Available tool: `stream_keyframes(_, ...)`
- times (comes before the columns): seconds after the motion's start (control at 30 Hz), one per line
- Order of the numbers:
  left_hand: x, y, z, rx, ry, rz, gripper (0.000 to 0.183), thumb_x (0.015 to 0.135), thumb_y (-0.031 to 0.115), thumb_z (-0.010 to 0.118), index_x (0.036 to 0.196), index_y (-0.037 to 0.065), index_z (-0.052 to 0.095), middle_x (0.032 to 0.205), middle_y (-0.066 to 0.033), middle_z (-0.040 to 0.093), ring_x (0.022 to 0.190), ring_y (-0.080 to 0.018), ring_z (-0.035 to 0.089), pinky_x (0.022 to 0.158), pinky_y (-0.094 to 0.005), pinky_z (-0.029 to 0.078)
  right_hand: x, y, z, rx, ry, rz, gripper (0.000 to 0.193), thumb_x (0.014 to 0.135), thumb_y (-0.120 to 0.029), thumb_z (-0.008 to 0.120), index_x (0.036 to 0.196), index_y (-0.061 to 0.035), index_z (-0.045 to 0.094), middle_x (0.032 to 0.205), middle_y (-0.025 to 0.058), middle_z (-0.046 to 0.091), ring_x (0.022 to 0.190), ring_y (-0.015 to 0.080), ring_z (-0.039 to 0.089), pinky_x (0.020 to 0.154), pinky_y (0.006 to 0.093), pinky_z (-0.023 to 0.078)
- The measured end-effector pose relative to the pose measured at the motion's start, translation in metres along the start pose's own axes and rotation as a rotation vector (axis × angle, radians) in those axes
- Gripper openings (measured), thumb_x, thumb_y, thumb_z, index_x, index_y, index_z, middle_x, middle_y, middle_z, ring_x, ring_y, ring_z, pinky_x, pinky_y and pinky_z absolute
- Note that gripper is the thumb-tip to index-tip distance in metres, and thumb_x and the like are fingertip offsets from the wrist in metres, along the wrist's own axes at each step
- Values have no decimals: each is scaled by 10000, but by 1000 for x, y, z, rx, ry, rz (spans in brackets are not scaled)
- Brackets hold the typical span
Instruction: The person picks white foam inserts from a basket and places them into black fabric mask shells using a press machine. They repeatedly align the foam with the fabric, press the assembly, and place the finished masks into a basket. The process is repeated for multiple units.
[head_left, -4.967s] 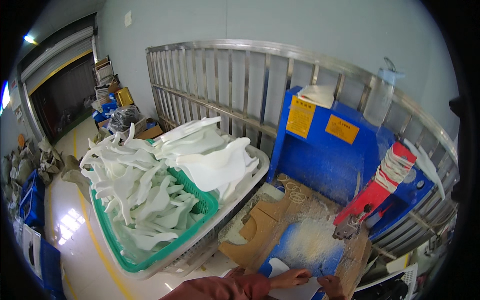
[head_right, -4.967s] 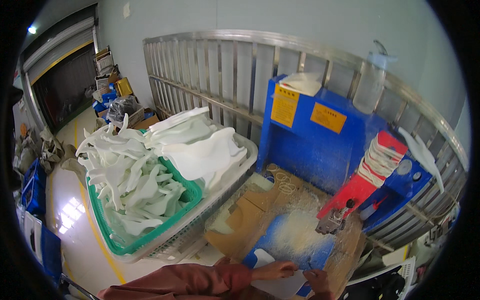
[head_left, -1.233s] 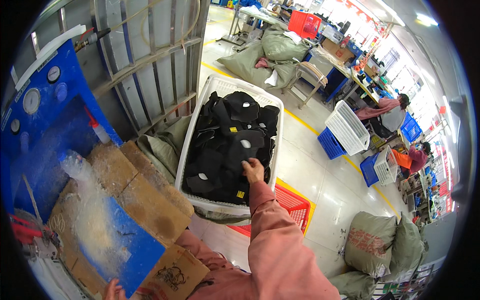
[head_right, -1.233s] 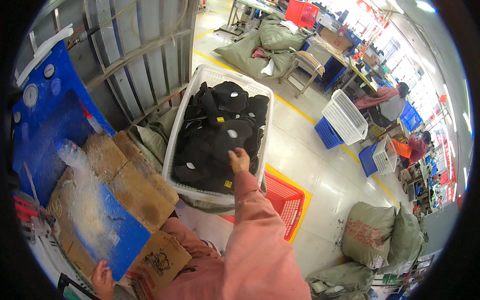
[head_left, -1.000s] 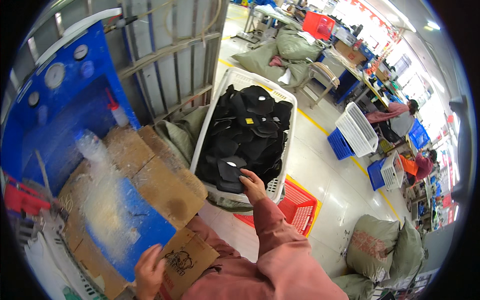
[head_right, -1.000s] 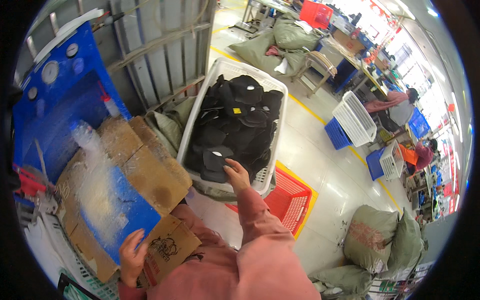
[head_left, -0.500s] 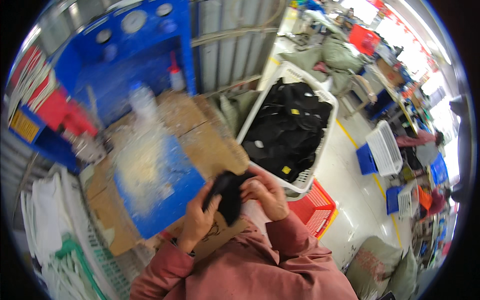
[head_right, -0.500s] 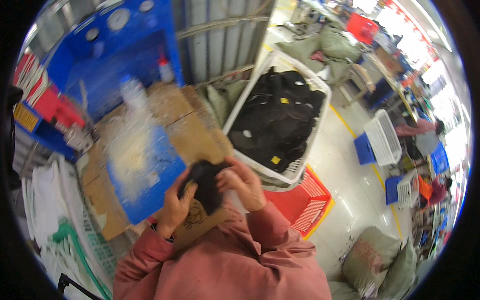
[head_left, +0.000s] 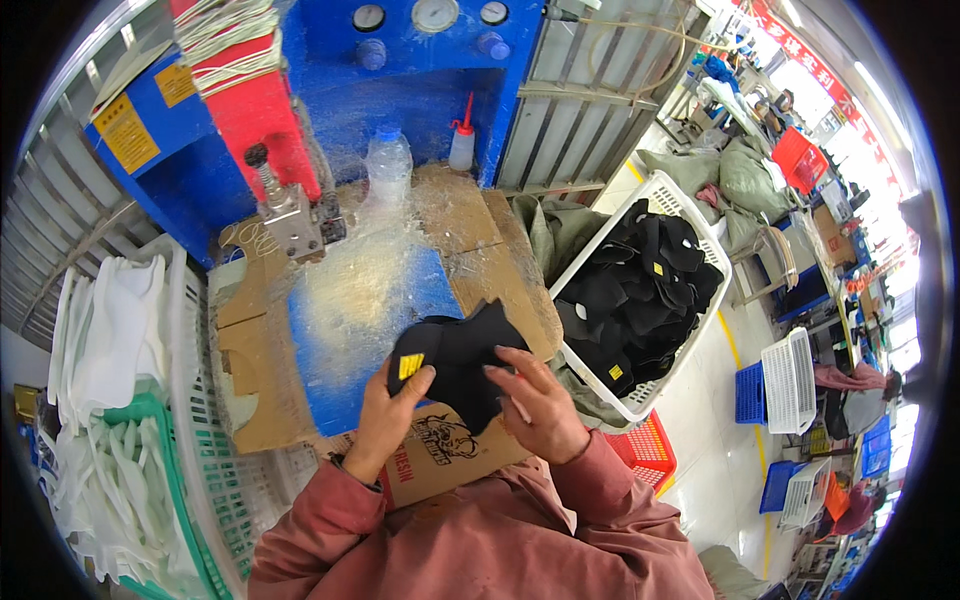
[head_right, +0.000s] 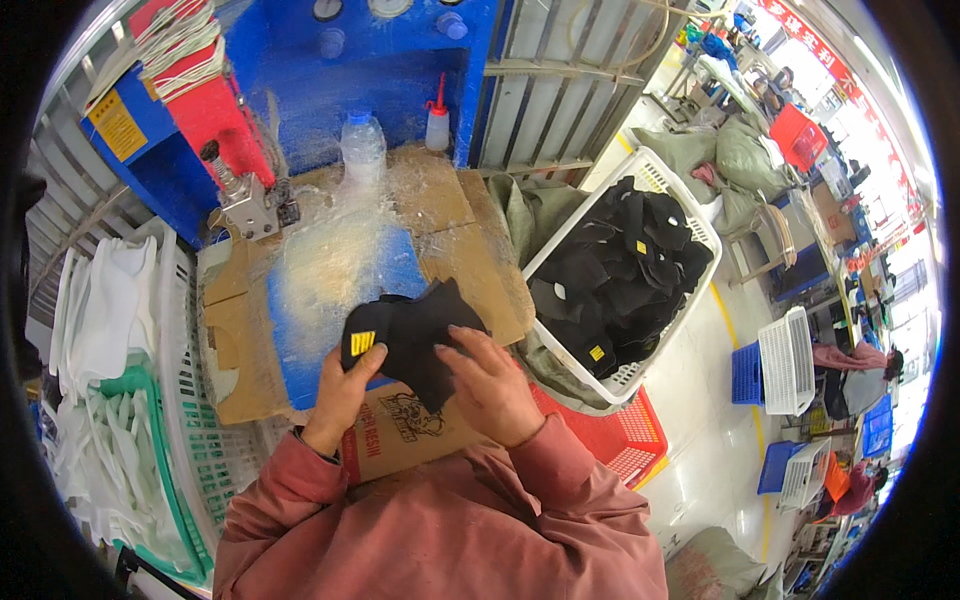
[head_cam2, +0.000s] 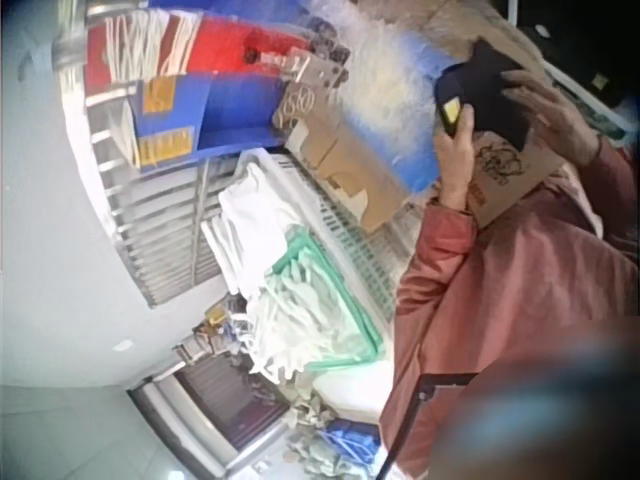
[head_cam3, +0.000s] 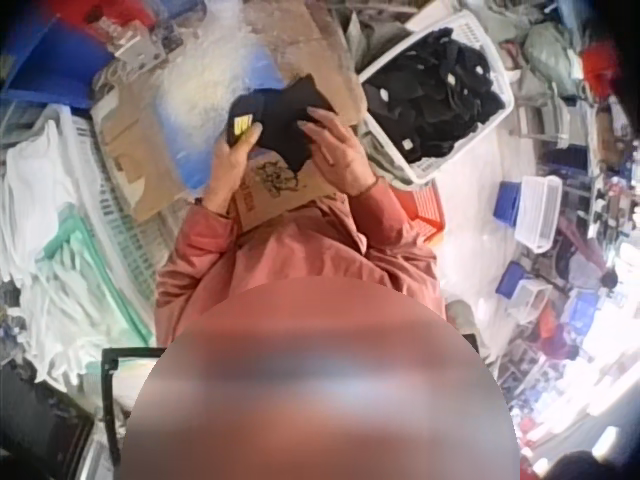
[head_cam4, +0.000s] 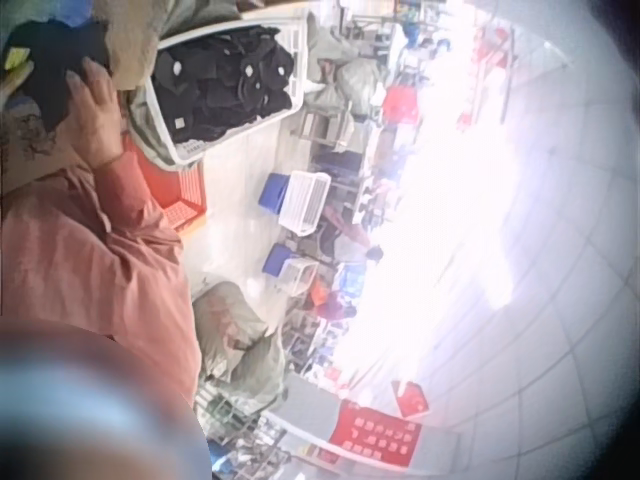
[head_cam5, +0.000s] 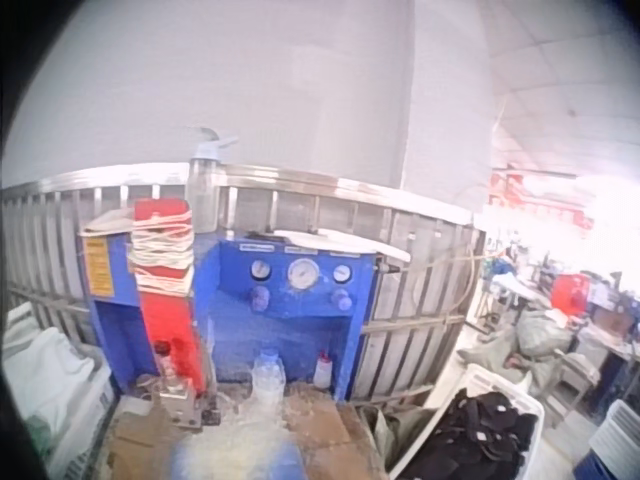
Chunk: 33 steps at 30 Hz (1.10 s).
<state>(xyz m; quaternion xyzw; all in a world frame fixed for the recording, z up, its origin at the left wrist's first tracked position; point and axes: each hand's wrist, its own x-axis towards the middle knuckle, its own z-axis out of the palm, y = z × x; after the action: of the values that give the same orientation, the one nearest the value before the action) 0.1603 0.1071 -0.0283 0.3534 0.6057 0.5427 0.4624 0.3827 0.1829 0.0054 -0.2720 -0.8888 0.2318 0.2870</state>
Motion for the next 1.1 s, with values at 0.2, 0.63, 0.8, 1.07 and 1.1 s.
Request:
stream_keyframes(0.2, -18, 18, -2, 869, -143, 922, 466, 837, 68, 607, 1302, 83, 630, 1348, -111, 592, 1258, -307, 549, 1071, -479, 428, 6, 2, 0, 1287, 10, 688, 545, 1038, -304, 541, 1497, -52, 390, 1233, 92, 628, 1104, 177, 614, 851, 297, 521)
stream_keyframes(0.63, -55, 14, -26, 139, -3, 199, 725, 952, 212, 670, 1538, 19, 290, 1530, -192, 365, 1372, -325, 432, 1097, -463, 399, 6, 1, 62, 590, 306, 399, 421, 938, -31, 639, 1348, -2, 549, 1266, 101, 624, 1163, 196, 589, 999, 302, 448)
stream_keyframes(0.8, -40, -8, -22, -461, -77, -59, 733, 965, 227, 658, 1531, -32, 269, 1464, -174, 460, 1306, -224, 467, 1084, -364, 395, 8, -14, 69, 818, 108, 386, 327, 953, -29, 633, 1277, -5, 598, 1170, 54, 652, 1079, 123, 595, 964, 275, 458)
stream_keyframes(1.07, -32, 36, -85, -151, -259, 57, 854, 897, 232, 743, 1566, 50, 245, 1494, -133, 452, 1343, -248, 457, 1117, -381, 361, 50, 11, 37, 844, -745, 169, 258, 932, -12, 612, 1180, -34, 681, 1163, 91, 694, 1091, 181, 631, 963, 323, 483)
stream_keyframes(1.1, -30, 45, -87, 2, -367, 105, 890, 878, 212, 768, 1571, 52, 233, 1497, -139, 447, 1351, -247, 450, 1118, -386, 363, 57, 9, 37, 852, -775, 176, 258, 918, -14, 613, 1165, -28, 688, 1144, 104, 702, 1082, 194, 641, 959, 330, 489)
